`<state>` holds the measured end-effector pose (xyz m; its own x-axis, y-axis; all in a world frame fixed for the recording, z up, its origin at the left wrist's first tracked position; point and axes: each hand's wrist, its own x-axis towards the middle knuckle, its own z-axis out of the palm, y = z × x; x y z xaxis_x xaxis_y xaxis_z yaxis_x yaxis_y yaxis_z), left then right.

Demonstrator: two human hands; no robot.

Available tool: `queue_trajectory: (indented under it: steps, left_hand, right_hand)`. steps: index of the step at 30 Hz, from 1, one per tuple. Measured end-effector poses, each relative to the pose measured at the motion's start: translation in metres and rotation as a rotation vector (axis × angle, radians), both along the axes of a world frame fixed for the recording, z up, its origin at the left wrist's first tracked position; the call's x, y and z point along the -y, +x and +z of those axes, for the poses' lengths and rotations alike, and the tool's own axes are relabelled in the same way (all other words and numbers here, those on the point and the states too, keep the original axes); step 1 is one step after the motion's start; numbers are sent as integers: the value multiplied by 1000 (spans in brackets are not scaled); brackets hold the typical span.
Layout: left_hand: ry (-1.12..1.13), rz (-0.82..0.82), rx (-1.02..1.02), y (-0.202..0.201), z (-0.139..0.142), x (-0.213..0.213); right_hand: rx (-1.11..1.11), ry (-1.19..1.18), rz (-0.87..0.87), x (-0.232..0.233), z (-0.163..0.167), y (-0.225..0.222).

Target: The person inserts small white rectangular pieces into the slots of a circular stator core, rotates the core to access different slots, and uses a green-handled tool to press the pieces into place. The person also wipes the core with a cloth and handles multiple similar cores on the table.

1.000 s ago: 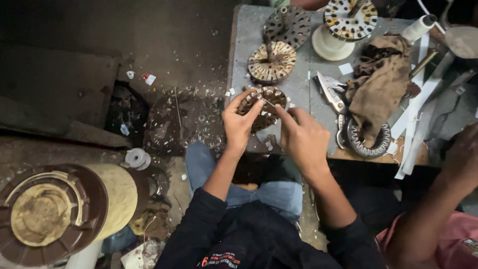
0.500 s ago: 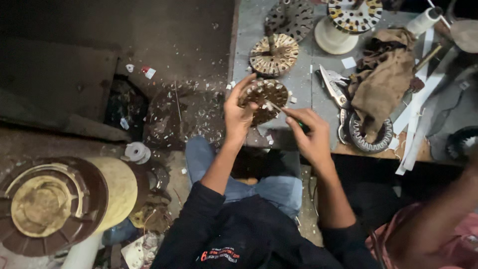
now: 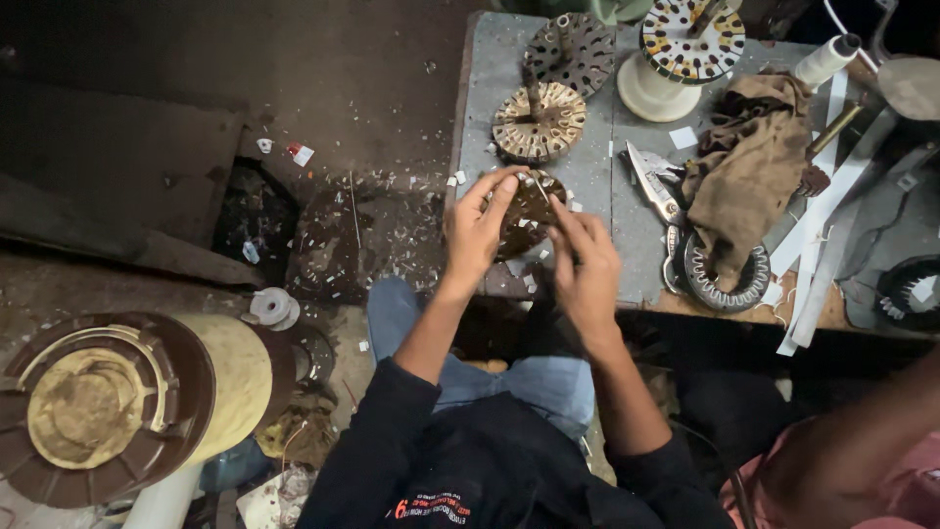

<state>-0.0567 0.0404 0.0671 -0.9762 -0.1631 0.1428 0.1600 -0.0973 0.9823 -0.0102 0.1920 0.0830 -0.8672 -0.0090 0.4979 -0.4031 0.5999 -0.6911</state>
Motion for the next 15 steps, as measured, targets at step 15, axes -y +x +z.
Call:
queue_trajectory:
  steps: [15]
  left_hand:
    - [89, -74, -129, 6, -10, 7]
  right_hand:
    - [-4, 401, 1, 22, 18, 9]
